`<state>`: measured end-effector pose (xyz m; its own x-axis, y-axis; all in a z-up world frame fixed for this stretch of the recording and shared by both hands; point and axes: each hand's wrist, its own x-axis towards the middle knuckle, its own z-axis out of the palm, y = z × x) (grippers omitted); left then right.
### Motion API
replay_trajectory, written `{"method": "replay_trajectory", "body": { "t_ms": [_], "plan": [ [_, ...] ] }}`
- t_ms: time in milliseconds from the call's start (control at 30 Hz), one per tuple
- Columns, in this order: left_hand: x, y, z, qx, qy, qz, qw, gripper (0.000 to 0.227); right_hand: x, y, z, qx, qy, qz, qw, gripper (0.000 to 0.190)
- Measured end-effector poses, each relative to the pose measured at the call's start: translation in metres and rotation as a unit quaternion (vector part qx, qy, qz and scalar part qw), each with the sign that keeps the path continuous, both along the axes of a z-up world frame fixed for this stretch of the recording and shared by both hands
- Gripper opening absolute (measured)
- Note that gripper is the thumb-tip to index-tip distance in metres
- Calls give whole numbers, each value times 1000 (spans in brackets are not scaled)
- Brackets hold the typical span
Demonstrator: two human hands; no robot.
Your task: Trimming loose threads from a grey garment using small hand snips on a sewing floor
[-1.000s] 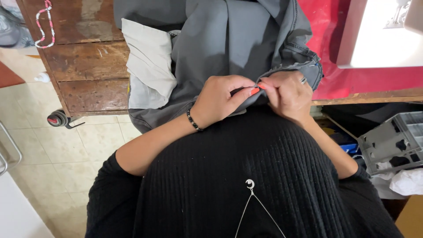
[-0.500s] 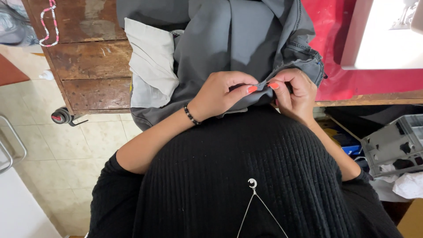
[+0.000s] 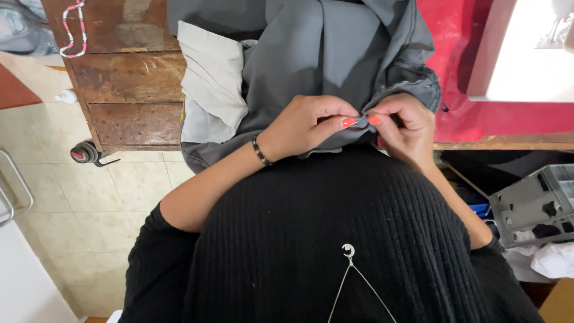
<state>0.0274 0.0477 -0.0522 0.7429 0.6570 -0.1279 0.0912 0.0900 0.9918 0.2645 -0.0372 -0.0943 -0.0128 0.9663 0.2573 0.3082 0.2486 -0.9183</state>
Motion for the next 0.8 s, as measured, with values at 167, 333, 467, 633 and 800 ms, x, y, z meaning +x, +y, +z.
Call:
{"method": "replay_trajectory", "body": {
  "t_ms": [167, 333, 467, 633, 800],
  "plan": [
    [-33, 9, 44, 205, 182, -44, 961, 17, -1, 8, 43, 74, -138, -1, 988, 27],
    [-55, 2, 45, 217, 229, -69, 947, 17, -2, 24, 58, 141, -307, 78, 938, 40],
    [-69, -9, 39, 232, 246, -72, 938, 20, 3, 30, 56, 61, -390, 139, 908, 49],
    [-78, -17, 34, 233, 228, -26, 945, 15, 28, 37, 45, 178, -399, 116, 892, 41],
    [-64, -25, 30, 274, 223, 36, 935, 10, 36, 41, 66, 183, -408, 121, 886, 40]
  ]
}}
